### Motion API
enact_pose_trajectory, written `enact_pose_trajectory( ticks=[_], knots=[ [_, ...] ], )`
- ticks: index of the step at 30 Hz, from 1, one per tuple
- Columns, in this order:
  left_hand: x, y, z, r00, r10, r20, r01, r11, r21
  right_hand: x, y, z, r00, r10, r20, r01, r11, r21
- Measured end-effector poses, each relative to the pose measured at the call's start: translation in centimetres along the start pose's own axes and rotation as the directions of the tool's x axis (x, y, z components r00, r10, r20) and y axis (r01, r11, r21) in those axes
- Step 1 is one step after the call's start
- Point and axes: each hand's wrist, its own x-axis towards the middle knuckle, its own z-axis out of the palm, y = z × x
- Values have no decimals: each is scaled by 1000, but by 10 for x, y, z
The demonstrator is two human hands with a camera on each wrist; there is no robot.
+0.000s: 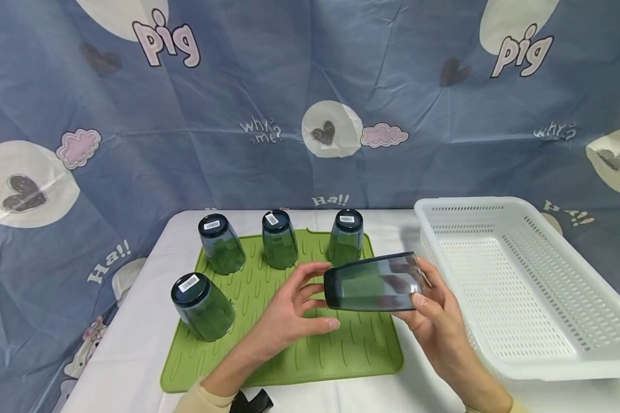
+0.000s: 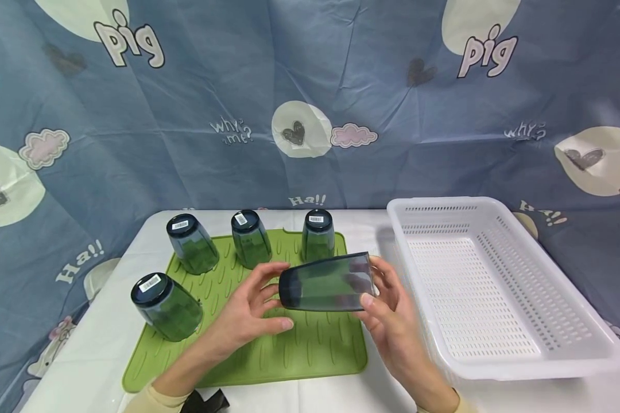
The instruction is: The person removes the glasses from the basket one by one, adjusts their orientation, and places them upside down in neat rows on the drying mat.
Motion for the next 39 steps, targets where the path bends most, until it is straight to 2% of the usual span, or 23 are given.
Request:
enact_pose_trajectory(
  ticks=[7,18,28,39],
  knots=[
    [-1,-3,3,1000,15,-11,-15,1000,-6,-2,10,4,998,67,0,-67,997,24],
    [-2,-5,3,999,-20,-34,20,1000,-6,-4,20,5,997,70,39,-72,996,49],
    [-2,-5,2,999,1,-52,0,1000,26,-7,19,1,995,96,31,-96,995,-1],
    [-3,3,0,997,62,-52,-59,997,50,-6,17,-3,994,94,58,-86,987,-136]
  ],
)
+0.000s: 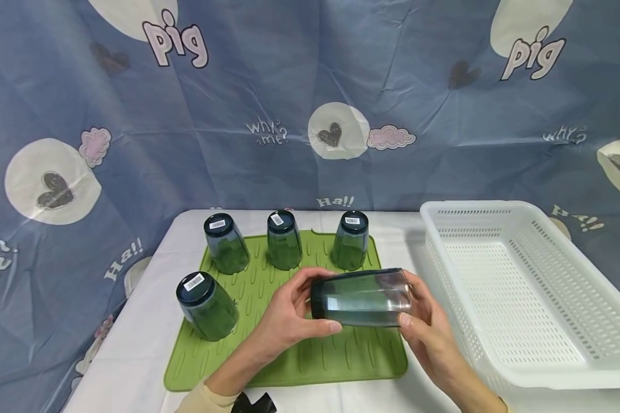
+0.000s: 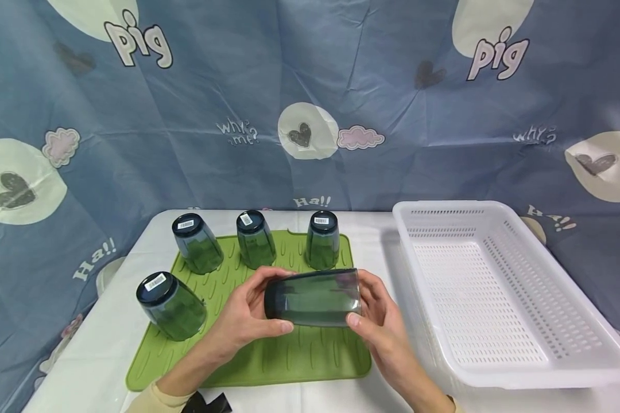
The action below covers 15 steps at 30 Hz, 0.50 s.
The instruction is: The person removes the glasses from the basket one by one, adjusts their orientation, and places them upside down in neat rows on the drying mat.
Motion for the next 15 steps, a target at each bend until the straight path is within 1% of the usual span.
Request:
enact_pose_trajectory(
  ticks=[8,12,15],
  knots=[
    [0,4,-3,1000,-1,-13,1,1000,3,2,-4,0,999,21,47,-17,996,-92],
    [0,6,-3,1000,8,-10,-9,998,-69,2,-3,-1,998,22,67,-14,993,-120],
    [-1,7,-4,1000,17,-12,-18,993,-121,2,-2,-2,997,23,77,-13,992,-124]
  ],
)
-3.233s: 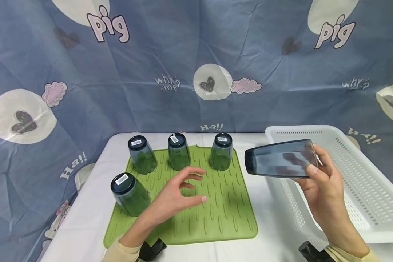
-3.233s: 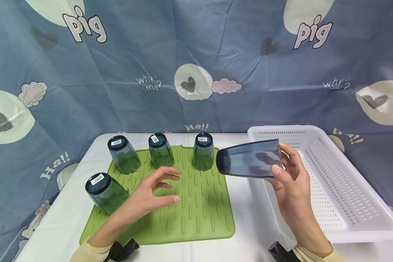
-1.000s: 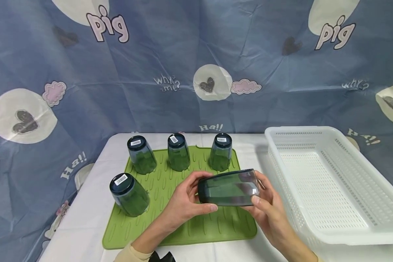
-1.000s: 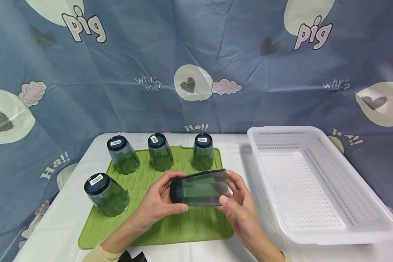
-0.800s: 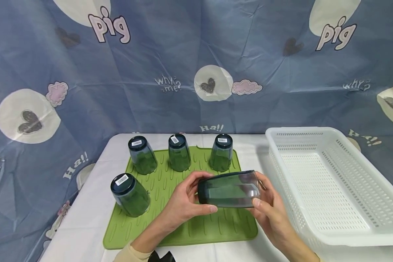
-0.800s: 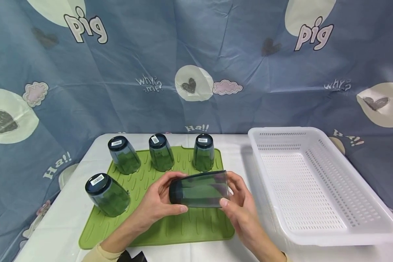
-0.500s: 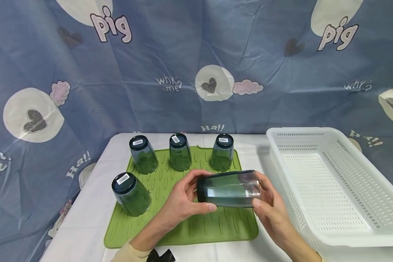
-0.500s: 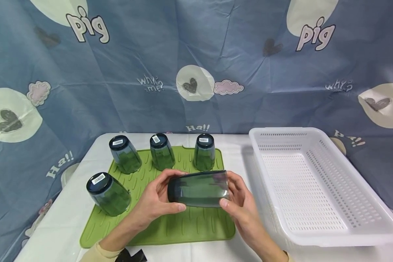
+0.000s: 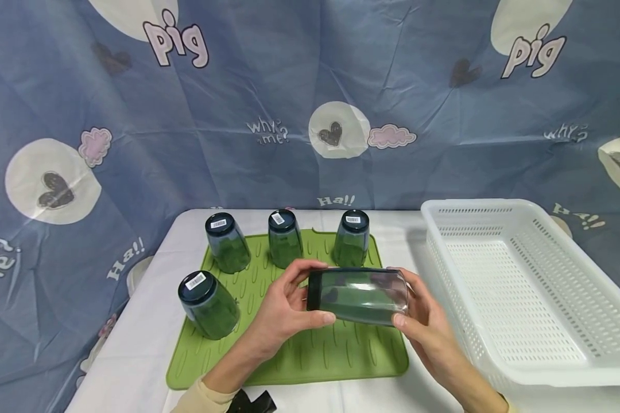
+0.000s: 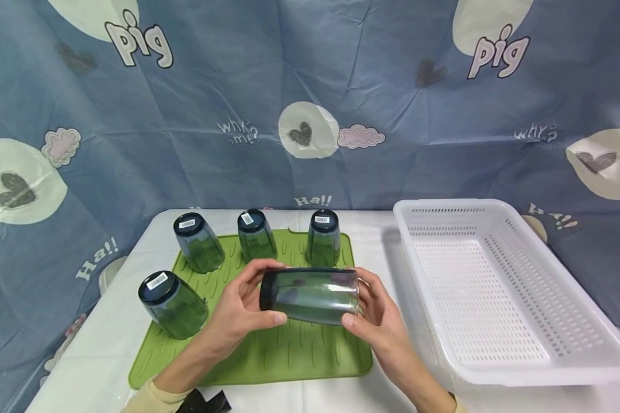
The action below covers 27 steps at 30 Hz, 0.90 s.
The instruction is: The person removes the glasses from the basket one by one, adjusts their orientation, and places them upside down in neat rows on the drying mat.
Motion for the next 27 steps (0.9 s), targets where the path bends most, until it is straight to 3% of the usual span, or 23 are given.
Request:
enact_pose_trajectory(
  ticks=[5,10,15,19,27],
  knots=[
    [0,1,0,1000,-2,-26,2,1000,0,1,1,-1,1000,-2,12,2,1000,-20],
    [1,4,-1,999,1,-51,0,1000,20,2,-2,-3,999,-33,-6,32,993,-115],
    [1,6,-3,996,8,-88,1,996,93,4,-6,-3,992,-123,-39,110,962,-249],
    [1,6,-4,989,-32,-144,52,989,141,4,-8,-3,982,-186,-46,162,934,-318],
    [3,9,-8,966,-62,-250,114,974,197,6,-10,-6,968,-204,-147,118,884,-452]
  ],
)
